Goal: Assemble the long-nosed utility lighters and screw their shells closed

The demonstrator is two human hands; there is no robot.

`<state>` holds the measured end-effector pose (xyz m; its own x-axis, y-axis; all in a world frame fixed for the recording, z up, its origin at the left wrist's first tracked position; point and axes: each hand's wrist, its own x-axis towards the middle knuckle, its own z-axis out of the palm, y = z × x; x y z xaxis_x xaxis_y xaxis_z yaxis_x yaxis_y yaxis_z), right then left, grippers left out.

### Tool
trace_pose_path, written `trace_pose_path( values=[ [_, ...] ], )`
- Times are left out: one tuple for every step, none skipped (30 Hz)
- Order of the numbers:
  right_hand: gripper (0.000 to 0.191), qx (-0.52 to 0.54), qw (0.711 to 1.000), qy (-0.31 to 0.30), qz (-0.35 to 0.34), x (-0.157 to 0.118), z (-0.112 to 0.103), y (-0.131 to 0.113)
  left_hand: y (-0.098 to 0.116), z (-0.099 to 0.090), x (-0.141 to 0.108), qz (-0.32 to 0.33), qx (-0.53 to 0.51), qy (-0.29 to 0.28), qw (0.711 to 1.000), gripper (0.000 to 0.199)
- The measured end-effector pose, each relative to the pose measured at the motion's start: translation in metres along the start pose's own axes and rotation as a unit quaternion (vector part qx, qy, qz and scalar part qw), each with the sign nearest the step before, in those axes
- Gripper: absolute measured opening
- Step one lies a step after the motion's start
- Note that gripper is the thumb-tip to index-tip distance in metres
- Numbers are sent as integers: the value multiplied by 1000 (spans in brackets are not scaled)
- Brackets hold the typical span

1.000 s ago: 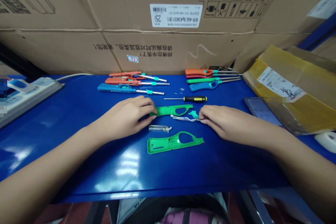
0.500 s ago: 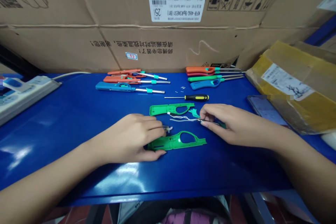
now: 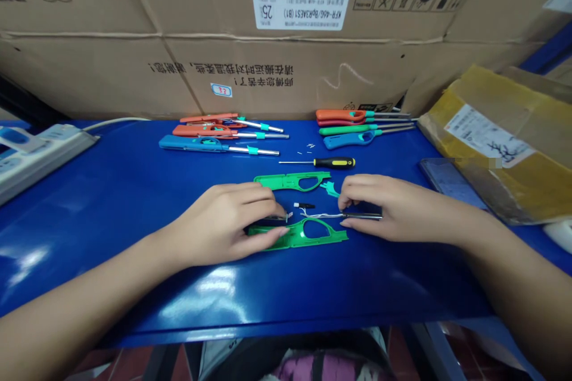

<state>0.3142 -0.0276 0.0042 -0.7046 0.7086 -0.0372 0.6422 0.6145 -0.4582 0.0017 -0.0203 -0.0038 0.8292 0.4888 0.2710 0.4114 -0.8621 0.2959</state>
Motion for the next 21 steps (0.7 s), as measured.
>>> trace_pose_path(
  values=[
    [15, 1, 1000, 11, -5, 2, 4, -2, 0, 2, 1, -11, -13, 15, 1000, 17],
    [16, 4, 1000, 27, -9, 5, 7, -5, 1, 5, 2, -23, -26, 28, 999, 17],
    [15, 6, 999, 39, -14, 7, 11, -7, 2, 8, 3, -35, -37, 39, 998, 17],
    [14, 6, 999, 45, -20, 10, 15, -8, 2, 11, 3, -44, -49, 50, 997, 17],
    [12, 4, 999, 49, -24, 12, 19, -9, 3, 14, 4, -50, -60, 59, 995, 17],
    [10, 4, 998, 52, -25, 14, 22, -9, 4, 16, 5, -54, -71, 66, 994, 17],
    [9, 8, 998, 57, -24, 15, 24, -9, 4, 18, 6, -58, -80, 73, 992, 17],
    [7, 16, 998, 63, -22, 16, 25, -9, 5, 20, 7, -62, -86, 80, 991, 17],
    [6, 28, 997, 71, -19, 16, 26, -8, 6, 21, 9, -65, -89, 87, 990, 17],
    [5, 42, 996, 78, -15, 17, 26, -8, 7, 22, 11, -67, -86, 93, 990, 17],
    [4, 55, 995, 84, -13, 17, 26, -8, 9, 22, 14, -69, -79, 95, 990, 17],
    [3, 66, 994, 88, -11, 17, 25, -8, 10, 21, 17, -68, -66, 92, 991, 18],
    [2, 74, 993, 90, -6, 17, 24, -8, 11, 21, 20, -65, -51, 83, 993, 19],
    [2, 79, 993, 89, -1, 17, 24, -8, 13, 21, 24, -60, -36, 69, 995, 21],
    [3, 82, 993, 88, 5, 17, 23, -9, 14, 21, 28, -56, -22, 54, 997, 22],
    [3, 84, 992, 88, 12, 17, 23, -10, 15, 21, 33, -53, -9, 38, 998, 23],
    [3, 85, 992, 89, 18, 18, 23, -10, 17, 21, 38, -52, 1, 26, 998, 22],
    [3, 85, 992, 91, 23, 18, 23, -10, 18, 21, 42, -53, 10, 18, 998, 21],
    [3, 85, 992, 94, 26, 18, 23, -10, 19, 22, 47, -56, 17, 11, 998, 19],
    [3, 84, 991, 98, 29, 18, 23, -10, 19, 23, 50, -59, 20, 5, 998, 18],
    [3, 83, 991, 99, 32, 17, 22, -10, 19, 24, 54, -61, 20, 0, 998, 17]
  ],
)
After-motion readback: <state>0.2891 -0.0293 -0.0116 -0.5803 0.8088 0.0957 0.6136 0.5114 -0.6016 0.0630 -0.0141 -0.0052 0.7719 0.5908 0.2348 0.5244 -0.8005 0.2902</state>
